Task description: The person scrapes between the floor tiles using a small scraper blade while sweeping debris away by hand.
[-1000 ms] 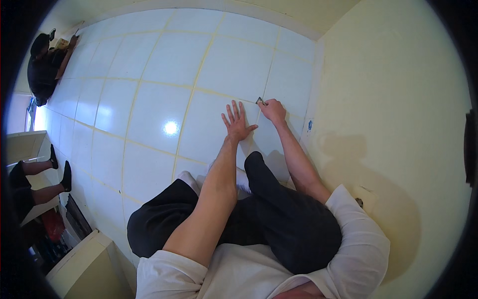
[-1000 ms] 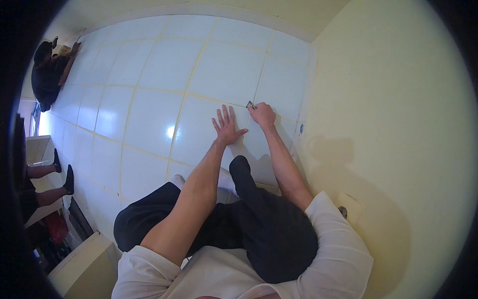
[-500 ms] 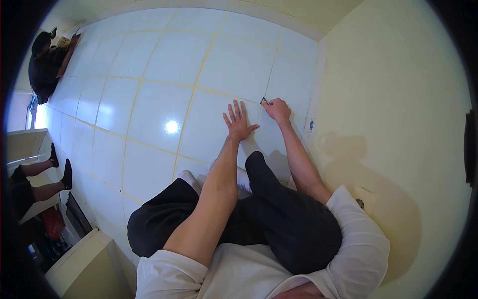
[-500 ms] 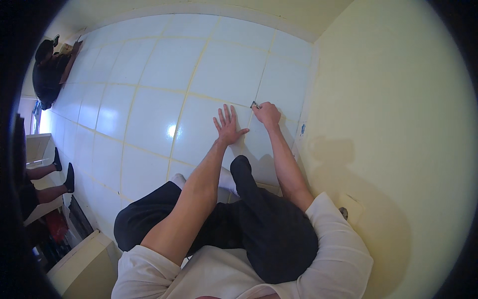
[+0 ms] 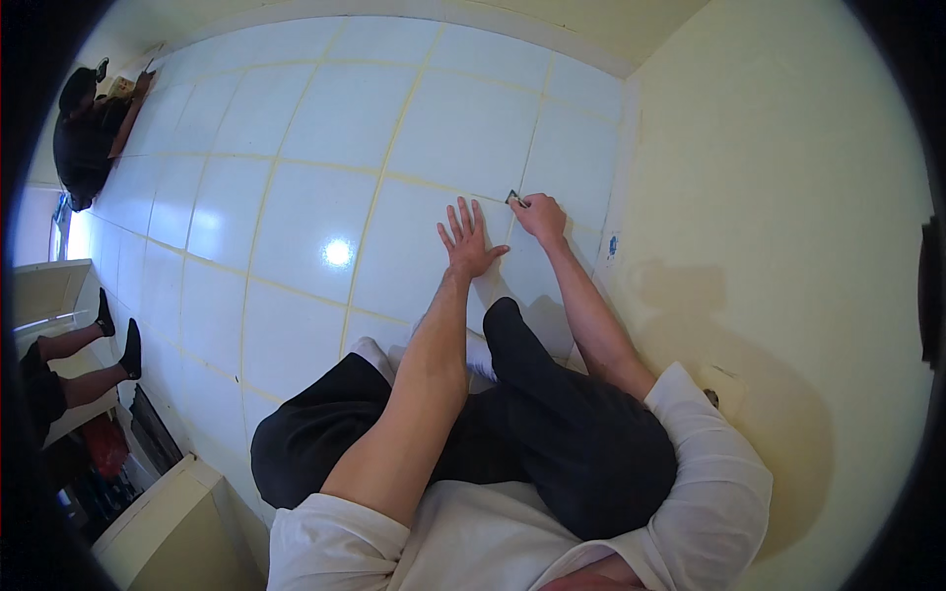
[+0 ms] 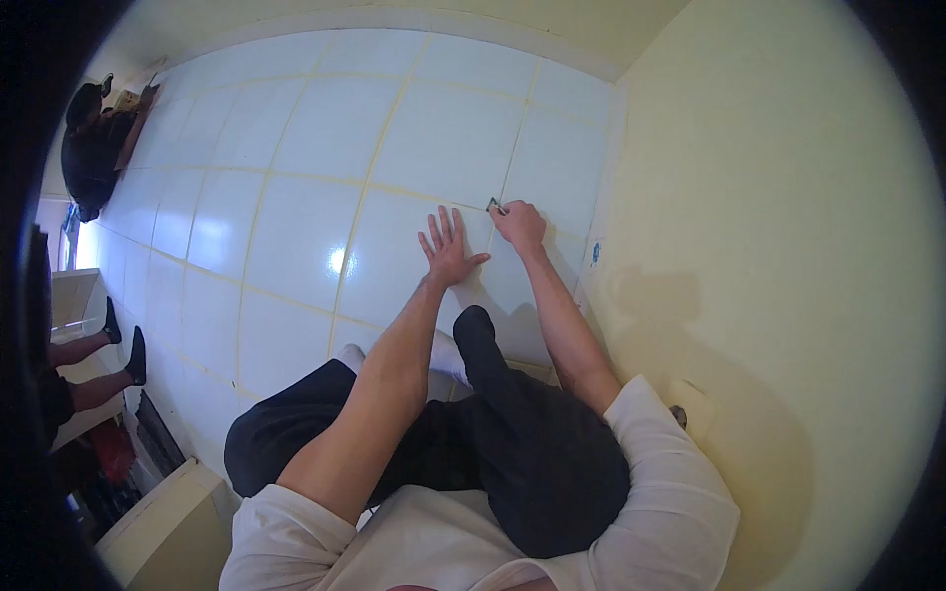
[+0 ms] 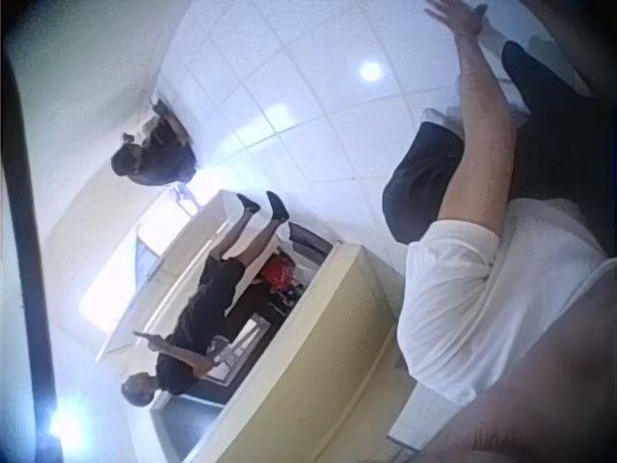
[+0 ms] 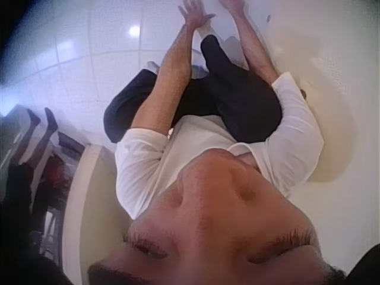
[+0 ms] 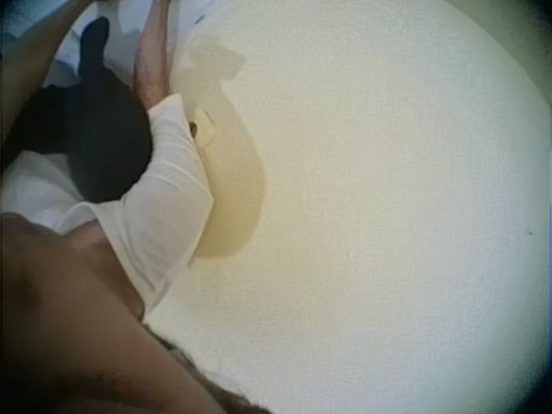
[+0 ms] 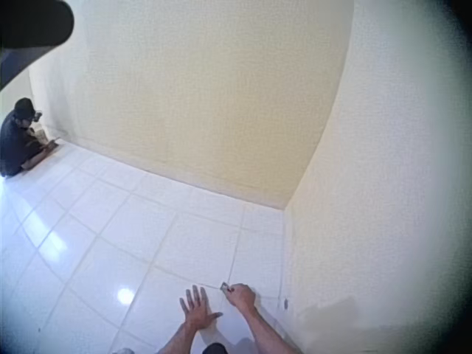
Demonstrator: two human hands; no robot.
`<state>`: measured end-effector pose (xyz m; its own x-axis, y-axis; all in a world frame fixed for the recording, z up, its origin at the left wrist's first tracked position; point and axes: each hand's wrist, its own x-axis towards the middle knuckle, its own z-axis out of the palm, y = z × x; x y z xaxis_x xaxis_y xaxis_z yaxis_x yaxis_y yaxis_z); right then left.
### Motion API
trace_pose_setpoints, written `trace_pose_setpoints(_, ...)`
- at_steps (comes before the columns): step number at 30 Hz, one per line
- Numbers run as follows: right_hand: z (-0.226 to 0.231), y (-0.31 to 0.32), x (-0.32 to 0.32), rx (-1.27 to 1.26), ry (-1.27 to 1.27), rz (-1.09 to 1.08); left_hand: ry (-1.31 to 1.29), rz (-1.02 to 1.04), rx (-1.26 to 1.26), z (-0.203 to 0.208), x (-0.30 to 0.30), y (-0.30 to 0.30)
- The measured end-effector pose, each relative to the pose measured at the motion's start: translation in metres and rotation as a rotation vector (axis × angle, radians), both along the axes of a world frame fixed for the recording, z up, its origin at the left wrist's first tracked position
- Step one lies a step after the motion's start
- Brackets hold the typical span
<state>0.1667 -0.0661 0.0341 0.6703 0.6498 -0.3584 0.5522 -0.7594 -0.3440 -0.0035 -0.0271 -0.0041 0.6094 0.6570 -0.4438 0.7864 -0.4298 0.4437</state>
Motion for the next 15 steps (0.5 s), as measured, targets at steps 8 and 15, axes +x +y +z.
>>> trace_pose_setpoints(8,0.005,0.001,0.004,-0.017,-0.008,0.033,-0.024,0.003,0.03,-0.006,-0.003,0.0)
trace_pose_setpoints(15,-0.003,0.003,-0.005,0.102,-0.03,0.032,-0.009,0.004,0.016,-0.003,0.002,-0.001)
